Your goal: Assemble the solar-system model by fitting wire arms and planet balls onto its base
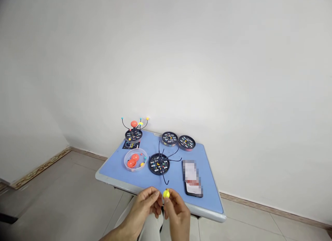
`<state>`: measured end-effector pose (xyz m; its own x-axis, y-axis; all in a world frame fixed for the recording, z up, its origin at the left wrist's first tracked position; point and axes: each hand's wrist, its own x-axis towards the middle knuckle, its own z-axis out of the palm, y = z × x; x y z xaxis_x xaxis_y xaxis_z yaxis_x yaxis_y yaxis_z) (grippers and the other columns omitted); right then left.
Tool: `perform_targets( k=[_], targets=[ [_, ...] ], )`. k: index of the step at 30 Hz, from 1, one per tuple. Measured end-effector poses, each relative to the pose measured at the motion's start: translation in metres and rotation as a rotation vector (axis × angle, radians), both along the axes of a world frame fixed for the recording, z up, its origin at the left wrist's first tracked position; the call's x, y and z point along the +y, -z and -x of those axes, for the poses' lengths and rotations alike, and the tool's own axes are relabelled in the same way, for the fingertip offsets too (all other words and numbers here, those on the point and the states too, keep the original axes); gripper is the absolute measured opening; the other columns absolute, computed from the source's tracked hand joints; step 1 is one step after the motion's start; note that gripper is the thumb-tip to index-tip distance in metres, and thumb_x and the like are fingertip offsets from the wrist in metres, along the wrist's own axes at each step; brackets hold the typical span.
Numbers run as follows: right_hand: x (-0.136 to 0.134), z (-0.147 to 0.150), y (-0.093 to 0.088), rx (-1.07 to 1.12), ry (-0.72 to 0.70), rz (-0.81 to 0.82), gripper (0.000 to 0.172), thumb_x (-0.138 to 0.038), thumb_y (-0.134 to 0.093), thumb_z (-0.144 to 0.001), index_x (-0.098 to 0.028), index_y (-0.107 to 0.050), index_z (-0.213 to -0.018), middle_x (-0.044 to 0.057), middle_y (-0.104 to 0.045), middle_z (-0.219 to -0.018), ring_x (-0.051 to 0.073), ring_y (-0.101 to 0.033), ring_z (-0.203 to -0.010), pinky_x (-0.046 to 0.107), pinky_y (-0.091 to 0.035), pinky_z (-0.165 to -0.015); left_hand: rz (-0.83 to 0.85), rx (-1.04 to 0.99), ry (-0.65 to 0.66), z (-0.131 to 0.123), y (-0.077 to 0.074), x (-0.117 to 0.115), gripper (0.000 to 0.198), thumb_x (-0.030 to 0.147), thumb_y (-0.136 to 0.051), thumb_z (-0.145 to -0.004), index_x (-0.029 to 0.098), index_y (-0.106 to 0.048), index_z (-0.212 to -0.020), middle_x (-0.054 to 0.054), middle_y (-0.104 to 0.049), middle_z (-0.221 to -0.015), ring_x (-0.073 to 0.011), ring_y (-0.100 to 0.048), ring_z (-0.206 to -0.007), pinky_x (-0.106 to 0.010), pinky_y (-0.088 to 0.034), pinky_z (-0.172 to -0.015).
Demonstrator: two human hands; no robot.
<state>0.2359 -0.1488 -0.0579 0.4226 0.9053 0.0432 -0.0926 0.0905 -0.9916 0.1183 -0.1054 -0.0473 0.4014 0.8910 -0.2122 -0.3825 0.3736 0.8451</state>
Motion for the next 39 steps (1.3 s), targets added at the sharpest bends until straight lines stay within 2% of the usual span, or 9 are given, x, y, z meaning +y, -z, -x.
perform_targets(
  k=[3, 5, 8, 10, 15, 20, 24, 27, 39],
  targets=[
    [0.004, -0.011, -0.008, 0.38, -0.073, 0.033, 0.036, -0.053, -0.073, -0.073, -0.018, -0.073, -0.084, 0.001, -0.059, -0.064, 0.014, -0.047, -0.055, 0.024, -0.039, -0.045, -0.246, 0.167, -0.148, -0.005, 0.011, 0.009, 0.039, 0.055, -0.073, -0.076, 0.017, -0.064, -0.074, 0.002, -0.058, -0.062, -0.0124, -0.052, -0.054, -0.025, -0.038, -0.055],
    [0.006, -0.015, -0.01, 0.571, -0.089, 0.04, 0.032, -0.048, -0.077, -0.068, -0.017, -0.074, -0.078, 0.003, -0.061, -0.068, 0.012, -0.044, -0.054, 0.022, -0.037, -0.042, -0.376, 0.226, -0.197, -0.006, 0.017, 0.015, 0.032, 0.051, -0.068, -0.083, 0.018, -0.069, -0.084, -0.002, -0.064, -0.077, -0.0132, -0.053, -0.059, -0.026, -0.042, -0.059],
    [0.011, -0.02, -0.005, 0.761, -0.086, 0.07, 0.028, -0.04, -0.082, -0.061, -0.017, -0.075, -0.076, 0.004, -0.062, -0.069, 0.01, -0.042, -0.053, 0.021, -0.038, -0.042, -0.478, 0.246, -0.166, -0.009, 0.021, 0.025, 0.03, 0.045, -0.063, -0.088, 0.02, -0.072, -0.101, -0.009, -0.064, -0.114, -0.0127, -0.056, -0.063, -0.028, -0.046, -0.064],
    [0.014, -0.022, 0.001, 0.81, -0.099, 0.075, 0.026, -0.037, -0.082, -0.061, -0.016, -0.075, -0.076, 0.004, -0.062, -0.069, 0.01, -0.041, -0.052, 0.021, -0.039, -0.043, -0.484, 0.249, -0.126, -0.011, 0.022, 0.03, 0.033, 0.042, -0.062, -0.089, 0.019, -0.071, -0.109, -0.011, -0.062, -0.122, -0.012, -0.056, -0.061, -0.028, -0.046, -0.063],
    [0.021, -0.028, 0.007, 0.735, -0.087, 0.075, 0.03, -0.039, -0.08, -0.065, -0.015, -0.075, -0.082, 0.004, -0.063, -0.071, 0.01, -0.045, -0.054, 0.021, -0.039, -0.044, -0.447, 0.214, -0.055, -0.017, 0.025, 0.035, 0.036, 0.039, -0.065, -0.087, 0.019, -0.07, -0.116, -0.011, -0.064, -0.122, -0.0095, -0.053, -0.054, -0.026, -0.045, -0.056],
    [0.029, -0.037, -0.006, 0.545, -0.094, 0.099, 0.037, -0.042, -0.083, -0.061, -0.014, -0.075, -0.084, 0.003, -0.062, -0.069, 0.01, -0.045, -0.054, 0.02, -0.034, -0.042, -0.443, 0.178, -0.064, -0.022, 0.031, 0.035, 0.028, 0.033, -0.07, -0.083, 0.021, -0.075, -0.107, -0.01, -0.066, -0.116, -0.0134, -0.054, -0.059, -0.027, -0.044, -0.055],
    [0.037, -0.042, -0.014, 0.429, -0.12, 0.143, 0.038, -0.044, -0.085, -0.058, -0.014, -0.074, -0.08, 0.0, -0.058, -0.063, 0.01, -0.044, -0.054, 0.019, -0.03, -0.043, -0.486, 0.182, -0.109, -0.025, 0.03, 0.036, 0.019, 0.03, -0.07, -0.082, 0.025, -0.077, -0.098, -0.01, -0.069, -0.108, -0.0247, -0.06, -0.089, -0.032, -0.048, -0.078],
    [0.042, -0.045, -0.016, 0.326, -0.134, 0.165, 0.037, -0.045, -0.084, -0.061, -0.014, -0.075, -0.078, -0.001, -0.055, -0.06, 0.011, -0.042, -0.054, 0.022, -0.029, -0.046, -0.581, 0.279, -0.131, -0.026, 0.028, 0.036, 0.018, 0.026, -0.065, -0.085, 0.024, -0.077, -0.1, -0.01, -0.07, -0.105, -0.0271, -0.06, -0.1, -0.036, -0.044, -0.091],
    [0.055, -0.045, -0.021, 0.185, -0.214, 0.192, 0.05, -0.056, -0.084, -0.059, -0.012, -0.078, -0.081, -0.002, -0.05, -0.053, 0.01, -0.037, -0.051, 0.023, -0.026, -0.047, -0.74, 0.373, -0.118, -0.029, 0.03, 0.038, 0.027, 0.024, -0.049, -0.095, 0.023, -0.076, -0.098, -0.012, -0.07, -0.098, -0.0246, -0.062, -0.09, -0.033, -0.046, -0.082]
  ],
)
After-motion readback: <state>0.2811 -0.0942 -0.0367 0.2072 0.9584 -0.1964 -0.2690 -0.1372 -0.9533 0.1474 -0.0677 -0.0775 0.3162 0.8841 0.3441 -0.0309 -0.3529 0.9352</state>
